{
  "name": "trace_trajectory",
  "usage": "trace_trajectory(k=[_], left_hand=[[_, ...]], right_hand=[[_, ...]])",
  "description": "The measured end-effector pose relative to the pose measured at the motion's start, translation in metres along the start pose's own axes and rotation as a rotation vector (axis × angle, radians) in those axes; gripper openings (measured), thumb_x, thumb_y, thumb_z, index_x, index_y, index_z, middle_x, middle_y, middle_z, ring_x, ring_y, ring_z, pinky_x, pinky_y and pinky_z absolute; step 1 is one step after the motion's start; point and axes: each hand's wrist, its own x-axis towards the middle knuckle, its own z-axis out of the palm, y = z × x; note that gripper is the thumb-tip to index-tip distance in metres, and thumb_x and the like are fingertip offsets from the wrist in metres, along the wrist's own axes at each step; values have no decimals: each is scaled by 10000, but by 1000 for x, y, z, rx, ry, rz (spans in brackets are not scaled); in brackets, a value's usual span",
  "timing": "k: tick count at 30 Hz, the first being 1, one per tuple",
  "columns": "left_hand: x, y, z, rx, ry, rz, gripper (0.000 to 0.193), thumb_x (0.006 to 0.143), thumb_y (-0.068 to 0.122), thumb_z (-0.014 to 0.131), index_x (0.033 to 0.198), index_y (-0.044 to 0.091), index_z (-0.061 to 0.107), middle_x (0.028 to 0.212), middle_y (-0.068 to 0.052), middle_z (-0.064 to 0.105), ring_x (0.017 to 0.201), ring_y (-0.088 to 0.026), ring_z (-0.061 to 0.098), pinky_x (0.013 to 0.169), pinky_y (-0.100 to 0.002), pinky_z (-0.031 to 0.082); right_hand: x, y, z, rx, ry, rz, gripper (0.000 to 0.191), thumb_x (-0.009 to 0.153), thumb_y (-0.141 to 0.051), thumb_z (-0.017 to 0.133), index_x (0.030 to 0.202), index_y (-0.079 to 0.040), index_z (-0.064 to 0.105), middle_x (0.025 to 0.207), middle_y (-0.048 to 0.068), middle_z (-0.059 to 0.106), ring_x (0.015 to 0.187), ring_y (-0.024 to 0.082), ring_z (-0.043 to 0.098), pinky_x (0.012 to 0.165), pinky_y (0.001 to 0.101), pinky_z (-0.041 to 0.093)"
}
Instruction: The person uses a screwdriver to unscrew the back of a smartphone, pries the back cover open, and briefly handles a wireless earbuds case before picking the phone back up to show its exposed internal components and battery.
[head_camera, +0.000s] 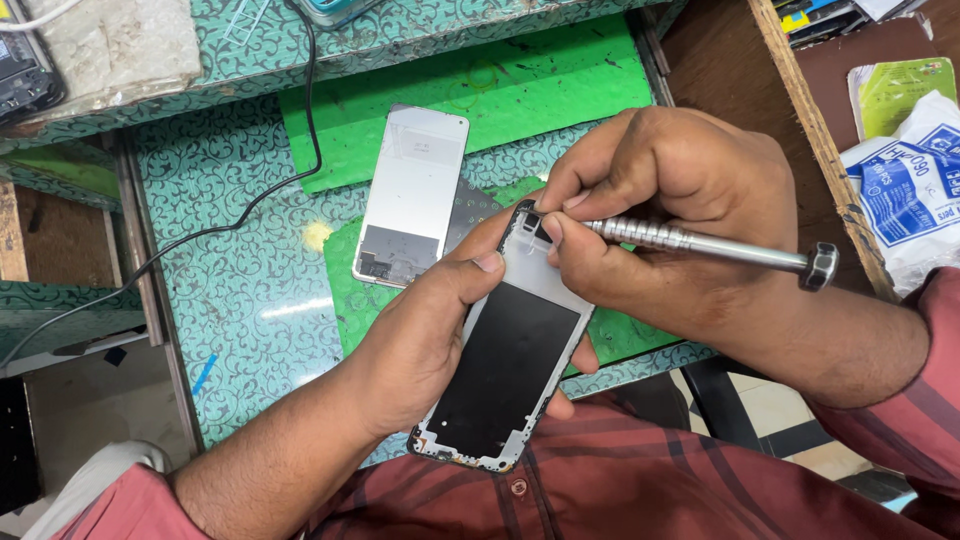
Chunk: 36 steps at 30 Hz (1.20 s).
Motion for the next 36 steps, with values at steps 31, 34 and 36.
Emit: trace_trajectory(k=[31,34,36], left_hand=[[-1,3,2,13,64,-55,661,1029,357,274,1637,104,216,1121,-272,661,866,-348,723,730,-444,633],[-2,3,1,18,34,-18,653,1041,351,273,1639,94,218,1156,-230,658,893,-322,725,737,-440,638],[-2,4,-1,20,-32,8,645,1086,369,272,1668,101,210,1073,-308,681,821,-358,727,747,-429,628]], right_hand=[[1,-4,2,-41,-52,-72,248,845,-20,804,826,-36,557,915,118,739,801,131,734,673,263,574],[2,-2,4,3,-11,-65,230,863,-3,792,853,-37,565,919,122,724,841,141,738,700,265,588],[1,-2,5,65,39,51,228,870,-18,784,850,-45,559,940,113,727,830,131,727,694,255,589]])
